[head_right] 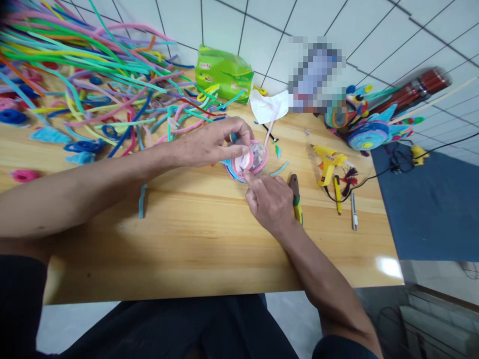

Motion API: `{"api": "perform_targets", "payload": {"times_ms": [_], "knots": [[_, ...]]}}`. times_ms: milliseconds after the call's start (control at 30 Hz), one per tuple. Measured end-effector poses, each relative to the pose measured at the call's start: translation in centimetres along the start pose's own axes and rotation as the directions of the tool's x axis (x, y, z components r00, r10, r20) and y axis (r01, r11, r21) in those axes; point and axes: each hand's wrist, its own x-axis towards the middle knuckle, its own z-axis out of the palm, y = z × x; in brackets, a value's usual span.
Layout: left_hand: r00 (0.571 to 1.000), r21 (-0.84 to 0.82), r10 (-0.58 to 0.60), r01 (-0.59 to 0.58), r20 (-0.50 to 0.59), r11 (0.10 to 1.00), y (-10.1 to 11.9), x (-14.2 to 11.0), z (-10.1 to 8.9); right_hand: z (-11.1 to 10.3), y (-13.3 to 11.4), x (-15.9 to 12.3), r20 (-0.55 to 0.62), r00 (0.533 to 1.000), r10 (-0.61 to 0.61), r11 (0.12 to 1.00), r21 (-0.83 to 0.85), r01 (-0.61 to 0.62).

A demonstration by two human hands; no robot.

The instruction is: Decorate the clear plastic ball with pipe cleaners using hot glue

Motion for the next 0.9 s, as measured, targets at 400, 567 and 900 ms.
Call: {"api": "perform_targets", "payload": {"times_ms": [400,567,900], "knots": [[1.0,0.016,0.016,-0.016,-0.003,1.0,-0.4,0.0,0.1,-0.2,-0.2,-0.1,-0.043,0.999,0.034,0.993,0.115,-0.029],[1.0,0.027,-0.018,0.018,-0.025,0.999,-0.1,-0.2,0.2,0.1,-0.3,0.2,-0.048,0.998,0.029,0.996,0.081,-0.025],[0.991,0.144,-0.079,0.094,-0.11,0.985,0.4,-0.5,1.2,0.2,0.3,0.0,-0.052,0.997,0.065,0.994,0.095,-0.06]]}}
